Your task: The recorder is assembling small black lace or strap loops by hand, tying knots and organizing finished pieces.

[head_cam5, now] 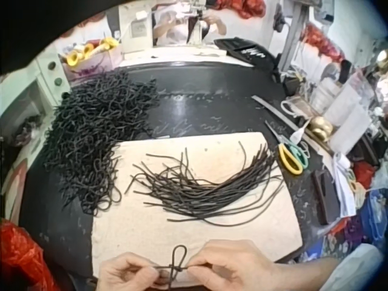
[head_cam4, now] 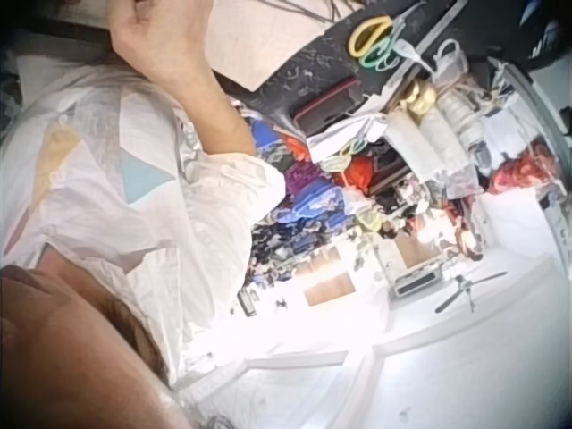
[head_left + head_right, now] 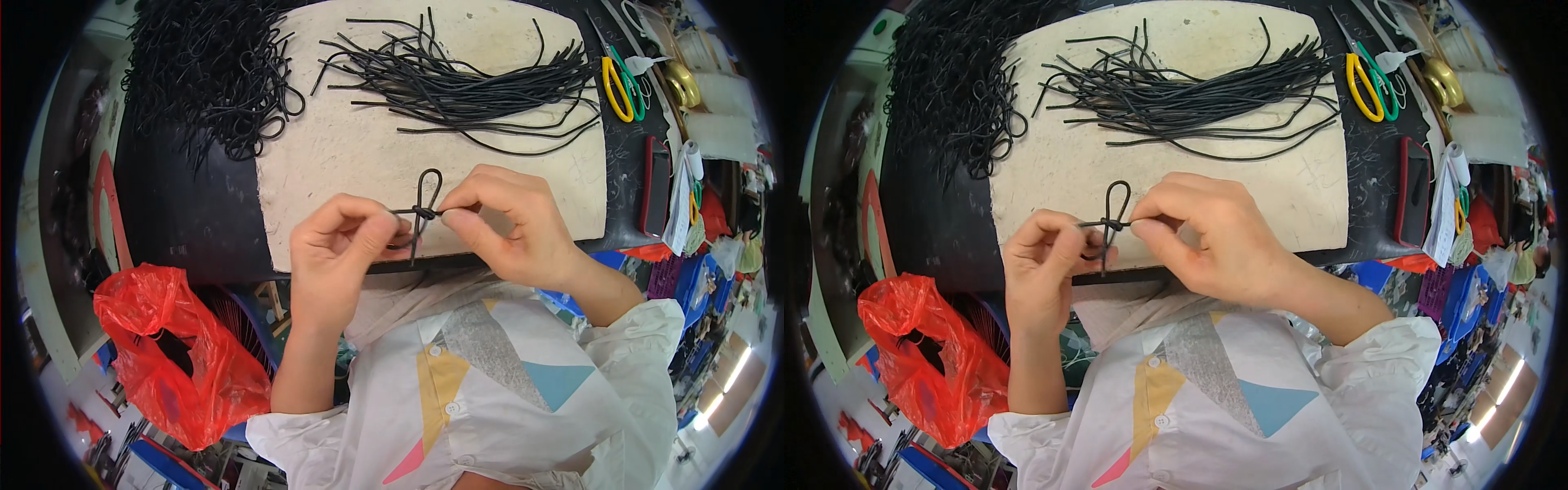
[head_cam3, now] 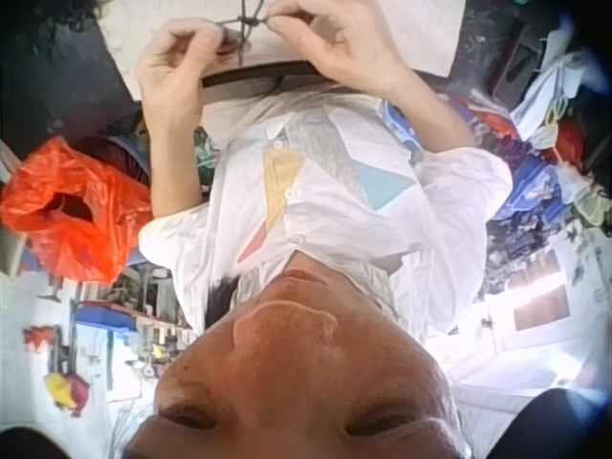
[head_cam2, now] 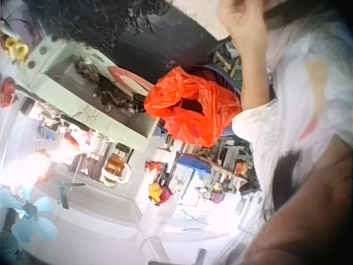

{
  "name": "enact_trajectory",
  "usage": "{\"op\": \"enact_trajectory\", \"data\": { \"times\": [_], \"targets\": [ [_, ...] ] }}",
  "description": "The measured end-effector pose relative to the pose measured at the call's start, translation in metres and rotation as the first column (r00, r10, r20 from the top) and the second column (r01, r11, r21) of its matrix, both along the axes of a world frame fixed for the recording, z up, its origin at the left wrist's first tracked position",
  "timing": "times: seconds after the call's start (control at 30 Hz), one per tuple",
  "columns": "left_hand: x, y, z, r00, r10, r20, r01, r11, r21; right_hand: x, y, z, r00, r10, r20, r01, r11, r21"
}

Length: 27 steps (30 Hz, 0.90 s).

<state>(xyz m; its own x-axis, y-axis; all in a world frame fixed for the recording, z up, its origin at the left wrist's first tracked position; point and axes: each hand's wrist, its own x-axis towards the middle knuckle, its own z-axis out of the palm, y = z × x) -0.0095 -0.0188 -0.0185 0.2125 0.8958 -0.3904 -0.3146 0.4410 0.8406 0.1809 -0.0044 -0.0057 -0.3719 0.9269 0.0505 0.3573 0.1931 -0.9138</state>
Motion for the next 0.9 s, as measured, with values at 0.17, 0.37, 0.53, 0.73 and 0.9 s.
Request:
{"op": "enact_trajectory", "data": {
  "times": [0.17,0.37,0.53,0.73,0.9],
  "targets": [
    [0.003,-0.001,0.005,0.999,0.02,0.04,-0.017,0.998,-0.068,-0.001,-0.004,-0.006,1.0,-0.007,0.017,0.007,0.999,0.037],
    [0.007,-0.007,0.002,0.833,0.204,-0.515,0.146,0.815,0.56,0.001,0.006,0.0,0.983,-0.133,-0.129,0.095,0.959,-0.266],
    [0.011,-0.004,0.004,0.724,0.353,-0.593,0.312,0.599,0.737,-0.004,0.01,0.002,0.979,-0.108,-0.173,0.057,0.959,-0.279],
    [0.004,0.0,0.008,0.97,0.03,-0.243,0.003,0.991,0.136,-0.007,0.009,0.0,0.981,-0.103,-0.167,0.084,0.989,-0.119],
    [-0.004,0.005,0.005,0.996,-0.083,0.046,0.089,0.981,-0.171,-0.006,0.013,0.0,0.998,0.034,-0.045,-0.025,0.984,0.179]
  ]
}}
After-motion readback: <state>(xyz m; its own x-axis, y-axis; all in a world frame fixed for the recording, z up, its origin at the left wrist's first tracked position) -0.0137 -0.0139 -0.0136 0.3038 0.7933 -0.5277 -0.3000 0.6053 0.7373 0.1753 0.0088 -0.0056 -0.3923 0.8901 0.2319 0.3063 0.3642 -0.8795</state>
